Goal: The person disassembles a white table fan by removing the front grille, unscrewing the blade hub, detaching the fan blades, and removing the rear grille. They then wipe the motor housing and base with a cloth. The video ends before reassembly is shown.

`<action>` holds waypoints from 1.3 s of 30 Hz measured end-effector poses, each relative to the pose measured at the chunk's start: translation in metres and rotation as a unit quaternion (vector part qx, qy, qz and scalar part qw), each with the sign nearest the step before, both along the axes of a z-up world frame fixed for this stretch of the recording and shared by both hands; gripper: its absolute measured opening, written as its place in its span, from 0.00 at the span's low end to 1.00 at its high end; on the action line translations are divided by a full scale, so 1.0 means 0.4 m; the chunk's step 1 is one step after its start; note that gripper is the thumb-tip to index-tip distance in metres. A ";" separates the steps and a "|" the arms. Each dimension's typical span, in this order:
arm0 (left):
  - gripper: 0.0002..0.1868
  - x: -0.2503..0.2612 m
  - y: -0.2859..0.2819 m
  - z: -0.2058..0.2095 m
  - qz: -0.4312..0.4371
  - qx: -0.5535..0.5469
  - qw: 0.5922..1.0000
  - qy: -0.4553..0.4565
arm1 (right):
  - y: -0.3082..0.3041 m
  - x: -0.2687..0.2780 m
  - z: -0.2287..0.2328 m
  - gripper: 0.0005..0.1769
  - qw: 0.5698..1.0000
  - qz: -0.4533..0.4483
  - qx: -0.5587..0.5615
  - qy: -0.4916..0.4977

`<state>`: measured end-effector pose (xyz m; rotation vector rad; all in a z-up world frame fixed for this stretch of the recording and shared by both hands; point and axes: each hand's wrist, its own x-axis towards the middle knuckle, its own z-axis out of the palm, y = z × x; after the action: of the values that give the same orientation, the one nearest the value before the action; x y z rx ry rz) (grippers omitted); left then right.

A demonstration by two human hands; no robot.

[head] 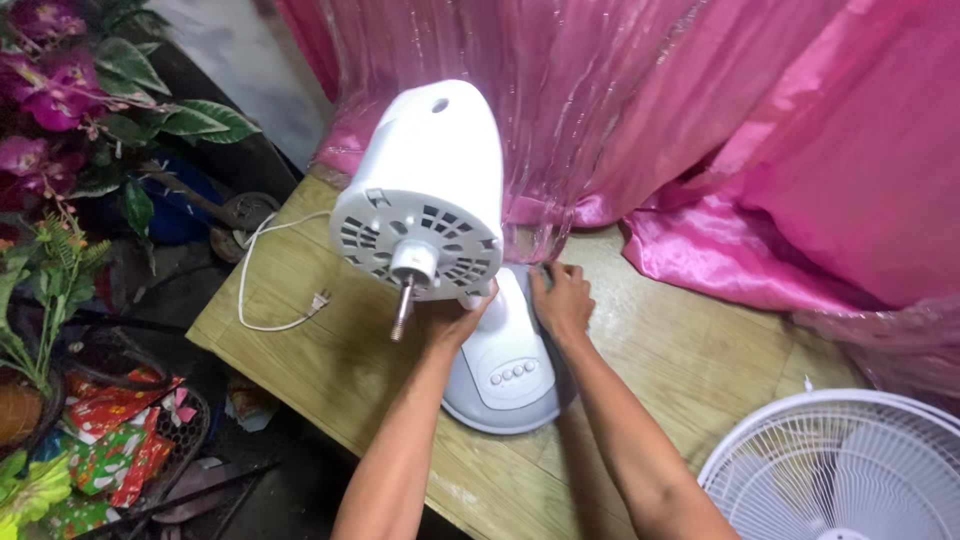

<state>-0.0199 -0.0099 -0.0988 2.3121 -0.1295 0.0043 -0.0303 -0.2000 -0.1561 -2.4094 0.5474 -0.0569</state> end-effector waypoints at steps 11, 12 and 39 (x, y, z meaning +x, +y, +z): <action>0.37 -0.104 -0.092 0.103 -0.177 -0.143 0.960 -0.162 | -0.235 -0.211 0.050 0.28 0.969 -0.156 0.166 -0.096; 0.36 -0.111 -0.097 0.101 -0.184 -0.144 0.957 -0.175 | -0.232 -0.220 0.065 0.28 0.958 -0.203 0.172 -0.112; 0.31 -0.058 -0.064 0.229 0.113 -0.731 0.673 0.024 | -0.238 -0.155 0.389 0.24 0.962 -0.064 0.048 -0.263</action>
<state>-0.0432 -0.0356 -0.0071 0.6689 0.1635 0.1269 -0.0922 -0.2954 -0.0007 -2.1380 0.4388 -0.6888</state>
